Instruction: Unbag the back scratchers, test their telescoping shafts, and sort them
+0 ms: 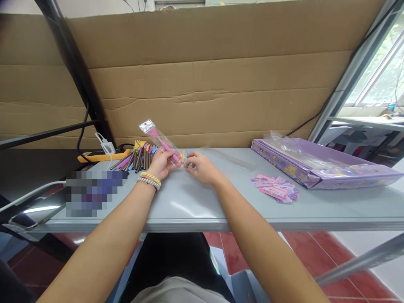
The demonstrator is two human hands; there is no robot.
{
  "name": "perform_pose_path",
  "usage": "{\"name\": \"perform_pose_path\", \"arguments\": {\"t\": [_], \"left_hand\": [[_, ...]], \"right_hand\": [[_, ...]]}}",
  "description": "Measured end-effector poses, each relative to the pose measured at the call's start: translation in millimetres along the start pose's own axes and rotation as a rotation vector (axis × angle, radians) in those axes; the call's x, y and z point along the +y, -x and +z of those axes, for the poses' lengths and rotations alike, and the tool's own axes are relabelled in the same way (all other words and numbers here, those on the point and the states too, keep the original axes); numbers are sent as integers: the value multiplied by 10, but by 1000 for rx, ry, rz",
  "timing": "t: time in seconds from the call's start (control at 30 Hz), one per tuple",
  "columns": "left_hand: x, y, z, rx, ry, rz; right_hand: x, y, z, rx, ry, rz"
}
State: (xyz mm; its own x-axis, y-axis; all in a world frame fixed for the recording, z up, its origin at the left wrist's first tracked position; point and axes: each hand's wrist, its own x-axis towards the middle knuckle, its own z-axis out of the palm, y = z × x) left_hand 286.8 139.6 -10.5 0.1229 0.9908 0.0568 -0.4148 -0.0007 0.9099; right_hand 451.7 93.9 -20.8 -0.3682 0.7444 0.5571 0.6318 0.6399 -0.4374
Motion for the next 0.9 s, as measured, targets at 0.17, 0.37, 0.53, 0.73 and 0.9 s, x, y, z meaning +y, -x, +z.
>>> {"name": "perform_pose_path", "arguments": {"t": [0.17,0.37,0.53,0.73,0.9], "left_hand": [[-10,34,31,-24,-65,23],[4,106,81,-162,-117,23],[-2,121,86,-197,-144,25],[-37,119,88,-348,-111,-38],[-53,135,106,-383,-89,-78]], "right_hand": [[-32,-26,-16,83,-27,-32],[-78,-40,-21,135,-95,63],[-109,-39,-24,137,-98,107],[-57,-46,-4,198,-47,108],[-26,-47,11,229,13,133]]}}
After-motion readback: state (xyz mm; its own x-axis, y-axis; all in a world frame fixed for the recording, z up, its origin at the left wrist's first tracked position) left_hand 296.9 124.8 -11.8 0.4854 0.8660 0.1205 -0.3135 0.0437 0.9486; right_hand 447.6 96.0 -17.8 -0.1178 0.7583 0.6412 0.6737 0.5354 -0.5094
